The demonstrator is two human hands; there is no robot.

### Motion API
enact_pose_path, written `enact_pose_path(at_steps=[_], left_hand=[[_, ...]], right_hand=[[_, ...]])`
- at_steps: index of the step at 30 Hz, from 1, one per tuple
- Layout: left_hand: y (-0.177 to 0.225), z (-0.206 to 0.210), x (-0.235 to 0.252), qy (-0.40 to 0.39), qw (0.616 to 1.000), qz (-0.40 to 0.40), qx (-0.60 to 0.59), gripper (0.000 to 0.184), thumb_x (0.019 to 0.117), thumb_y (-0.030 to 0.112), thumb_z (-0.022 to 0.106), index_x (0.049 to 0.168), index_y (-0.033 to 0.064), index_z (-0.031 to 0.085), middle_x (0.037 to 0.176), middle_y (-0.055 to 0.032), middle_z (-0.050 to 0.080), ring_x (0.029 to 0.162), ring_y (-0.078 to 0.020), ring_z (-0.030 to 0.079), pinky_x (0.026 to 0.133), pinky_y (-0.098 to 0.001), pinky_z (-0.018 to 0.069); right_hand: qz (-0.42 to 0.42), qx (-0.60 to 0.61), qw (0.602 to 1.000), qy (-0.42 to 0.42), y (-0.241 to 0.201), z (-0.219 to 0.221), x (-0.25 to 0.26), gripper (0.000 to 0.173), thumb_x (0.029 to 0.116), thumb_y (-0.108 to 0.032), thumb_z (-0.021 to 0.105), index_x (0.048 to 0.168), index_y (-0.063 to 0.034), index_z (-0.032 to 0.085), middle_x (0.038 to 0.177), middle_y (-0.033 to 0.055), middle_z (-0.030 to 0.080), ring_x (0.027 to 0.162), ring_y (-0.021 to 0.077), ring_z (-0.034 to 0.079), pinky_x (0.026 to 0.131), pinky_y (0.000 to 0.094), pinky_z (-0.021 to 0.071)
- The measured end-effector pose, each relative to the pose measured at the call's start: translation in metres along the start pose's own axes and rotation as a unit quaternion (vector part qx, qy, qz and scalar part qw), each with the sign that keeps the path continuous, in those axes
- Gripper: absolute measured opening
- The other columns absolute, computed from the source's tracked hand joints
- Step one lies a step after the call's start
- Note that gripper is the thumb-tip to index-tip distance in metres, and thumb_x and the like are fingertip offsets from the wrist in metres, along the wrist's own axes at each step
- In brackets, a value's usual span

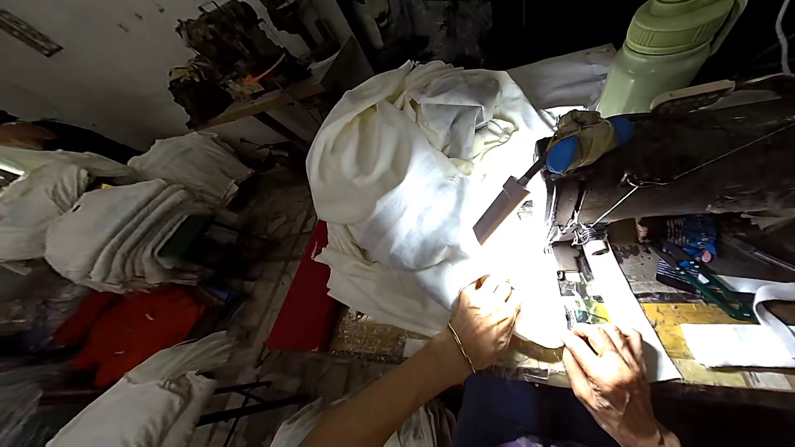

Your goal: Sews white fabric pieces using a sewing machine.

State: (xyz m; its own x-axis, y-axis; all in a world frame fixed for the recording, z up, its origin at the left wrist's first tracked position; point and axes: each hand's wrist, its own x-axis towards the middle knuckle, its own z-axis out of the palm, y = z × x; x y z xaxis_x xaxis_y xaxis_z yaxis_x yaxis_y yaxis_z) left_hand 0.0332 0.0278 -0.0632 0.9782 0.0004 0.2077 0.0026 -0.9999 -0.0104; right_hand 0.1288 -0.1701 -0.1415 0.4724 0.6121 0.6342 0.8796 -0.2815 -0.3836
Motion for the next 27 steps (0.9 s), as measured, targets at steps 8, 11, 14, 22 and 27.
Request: enact_pose_path(at_steps=[8,11,14,22,27], left_hand=[[0.012,0.007,0.028,0.032,0.99,0.038,-0.135,0.023,0.0938,0.004,0.059,0.108,0.0099,0.077,0.11,-0.007,0.074,0.106,-0.0249,0.068,0.087,-0.0433,0.0537],[0.009,0.019,0.042,0.014,0.992,0.086,-0.094,0.026,0.0911,0.004,0.066,0.113,0.0136,0.076,0.118,-0.004,0.073,0.112,-0.0244,0.065,0.093,-0.0423,0.0507],[0.001,0.026,0.045,0.012,0.986,0.097,-0.134,0.021,0.094,0.002,0.062,0.108,0.0089,0.076,0.107,-0.0062,0.074,0.105,-0.0244,0.067,0.091,-0.0408,0.0529],[-0.006,0.026,0.05,-0.008,0.978,0.106,-0.179,0.024,0.0919,0.001,0.064,0.113,0.0049,0.076,0.108,-0.0109,0.073,0.103,-0.025,0.069,0.091,-0.0405,0.054],[-0.007,0.036,0.047,0.045,0.973,0.12,-0.194,0.013,0.0924,0.005,0.065,0.098,0.0045,0.077,0.092,-0.0092,0.073,0.093,-0.0238,0.07,0.087,-0.0395,0.055]], right_hand=[[0.011,-0.002,1.0,-0.011,-0.001,0.0,0.003,0.028,0.0945,-0.019,0.05,0.094,-0.0161,0.078,0.088,0.0085,0.071,0.087,0.0265,0.065,0.088,0.0456,0.0447],[0.009,-0.003,1.0,-0.009,-0.001,0.0,0.003,0.027,0.0935,-0.019,0.051,0.092,-0.0145,0.078,0.087,0.0088,0.07,0.087,0.0267,0.064,0.087,0.0446,0.0448],[0.01,-0.01,1.0,-0.001,-0.002,0.001,0.003,0.026,0.0933,-0.018,0.052,0.09,-0.0129,0.077,0.087,0.0087,0.07,0.087,0.027,0.064,0.087,0.044,0.0455],[0.012,0.01,1.0,-0.005,-0.001,0.0,0.002,0.028,0.0949,-0.021,0.049,0.089,-0.0146,0.075,0.089,0.0078,0.071,0.089,0.0247,0.064,0.089,0.0421,0.0429],[0.009,0.01,1.0,-0.004,0.0,0.0,0.001,0.028,0.0956,-0.021,0.048,0.089,-0.015,0.075,0.087,0.0069,0.071,0.087,0.0239,0.063,0.089,0.0407,0.0423]])
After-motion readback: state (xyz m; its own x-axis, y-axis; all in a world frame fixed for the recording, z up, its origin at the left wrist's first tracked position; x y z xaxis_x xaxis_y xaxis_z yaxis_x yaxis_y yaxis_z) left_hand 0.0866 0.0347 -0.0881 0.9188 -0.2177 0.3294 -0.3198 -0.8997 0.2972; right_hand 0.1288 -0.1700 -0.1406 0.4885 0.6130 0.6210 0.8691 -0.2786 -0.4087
